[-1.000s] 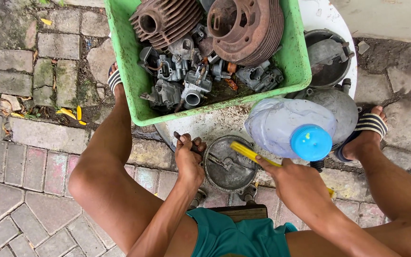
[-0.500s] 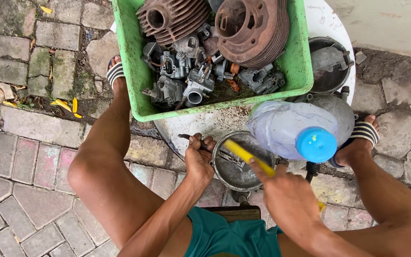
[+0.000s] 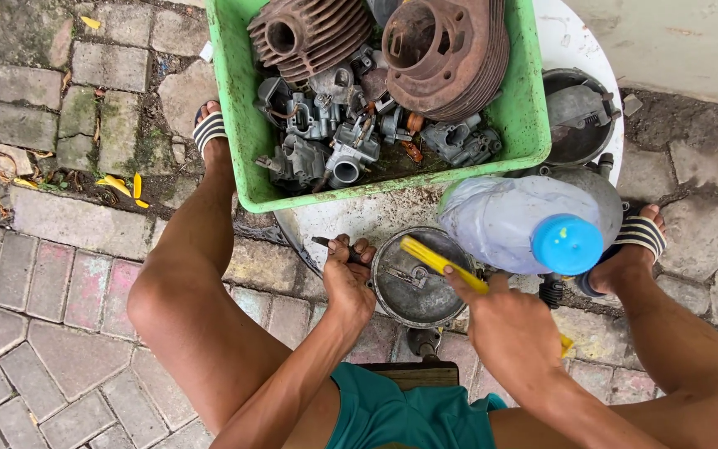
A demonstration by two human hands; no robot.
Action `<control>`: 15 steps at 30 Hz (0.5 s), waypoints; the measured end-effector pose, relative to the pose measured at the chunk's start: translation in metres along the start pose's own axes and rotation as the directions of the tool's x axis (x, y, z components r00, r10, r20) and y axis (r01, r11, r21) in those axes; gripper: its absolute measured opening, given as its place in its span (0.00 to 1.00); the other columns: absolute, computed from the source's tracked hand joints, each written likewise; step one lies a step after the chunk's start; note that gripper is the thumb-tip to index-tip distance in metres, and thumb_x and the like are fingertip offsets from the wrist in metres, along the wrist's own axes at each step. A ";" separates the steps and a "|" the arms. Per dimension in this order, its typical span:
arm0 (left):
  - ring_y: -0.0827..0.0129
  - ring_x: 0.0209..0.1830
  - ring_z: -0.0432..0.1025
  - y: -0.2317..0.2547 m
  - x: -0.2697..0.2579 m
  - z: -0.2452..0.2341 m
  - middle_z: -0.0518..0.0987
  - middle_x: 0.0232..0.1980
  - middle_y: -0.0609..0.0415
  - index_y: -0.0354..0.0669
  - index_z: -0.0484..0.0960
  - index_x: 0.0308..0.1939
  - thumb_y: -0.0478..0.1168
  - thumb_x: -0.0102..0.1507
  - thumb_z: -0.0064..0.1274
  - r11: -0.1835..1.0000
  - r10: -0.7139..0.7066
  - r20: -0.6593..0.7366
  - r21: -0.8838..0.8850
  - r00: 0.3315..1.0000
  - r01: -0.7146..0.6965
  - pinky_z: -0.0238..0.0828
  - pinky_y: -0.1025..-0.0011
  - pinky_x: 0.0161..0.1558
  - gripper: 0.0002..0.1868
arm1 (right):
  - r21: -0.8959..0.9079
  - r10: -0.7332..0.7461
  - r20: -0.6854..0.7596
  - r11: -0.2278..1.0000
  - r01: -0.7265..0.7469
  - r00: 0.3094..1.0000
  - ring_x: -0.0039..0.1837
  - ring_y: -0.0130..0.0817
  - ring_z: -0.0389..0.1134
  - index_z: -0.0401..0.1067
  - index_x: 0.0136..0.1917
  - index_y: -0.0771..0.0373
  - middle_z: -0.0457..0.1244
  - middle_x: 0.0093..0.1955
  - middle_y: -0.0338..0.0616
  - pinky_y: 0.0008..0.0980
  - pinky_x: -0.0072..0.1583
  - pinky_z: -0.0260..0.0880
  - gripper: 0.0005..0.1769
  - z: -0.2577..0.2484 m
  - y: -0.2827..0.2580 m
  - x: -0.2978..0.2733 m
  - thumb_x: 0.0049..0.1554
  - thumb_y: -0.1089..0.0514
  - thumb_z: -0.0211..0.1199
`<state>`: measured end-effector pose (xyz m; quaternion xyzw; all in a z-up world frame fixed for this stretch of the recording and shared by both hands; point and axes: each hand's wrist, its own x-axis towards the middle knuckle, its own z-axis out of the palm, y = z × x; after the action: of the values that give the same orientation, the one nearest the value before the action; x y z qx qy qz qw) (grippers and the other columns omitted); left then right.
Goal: Scrubbing a circular metal engine component with a yellow brush to remove dirt or rust
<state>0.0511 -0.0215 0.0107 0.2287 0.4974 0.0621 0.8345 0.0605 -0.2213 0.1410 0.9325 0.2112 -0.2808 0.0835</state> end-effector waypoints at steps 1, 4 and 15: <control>0.70 0.25 0.64 0.001 0.001 0.001 0.73 0.30 0.54 0.52 0.62 0.32 0.27 0.62 0.33 1.000 -0.001 0.005 0.000 1.000 0.001 0.51 0.79 0.24 0.11 | -0.001 0.004 -0.003 1.000 -0.004 1.000 0.28 0.40 0.67 0.55 0.79 0.39 0.63 0.38 0.45 0.39 0.30 0.71 0.36 0.009 -0.001 0.001 0.60 0.61 0.49; 0.70 0.25 0.61 0.007 0.004 0.002 0.69 0.29 0.57 0.56 0.65 0.30 0.29 0.62 0.36 0.993 0.002 0.003 -0.119 1.000 -0.001 0.52 0.76 0.27 0.13 | 0.295 -0.168 0.137 0.948 0.122 0.976 0.39 0.45 0.68 0.59 0.76 0.29 0.68 0.37 0.41 0.52 0.40 0.67 0.36 0.014 -0.001 0.004 0.57 0.58 0.53; 0.68 0.27 0.61 0.011 -0.005 0.008 0.68 0.30 0.54 0.53 0.61 0.31 0.26 0.59 0.34 0.997 0.075 0.013 0.003 0.997 -0.075 0.52 0.77 0.32 0.13 | 0.195 0.046 -0.007 0.980 -0.044 0.999 0.32 0.40 0.67 0.64 0.74 0.36 0.65 0.34 0.39 0.44 0.30 0.69 0.26 0.003 0.009 0.009 0.63 0.53 0.48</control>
<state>0.0568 -0.0160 0.0223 0.2491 0.4832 0.0907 0.8344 0.0697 -0.2269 0.1341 0.9423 0.1619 -0.2929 -0.0030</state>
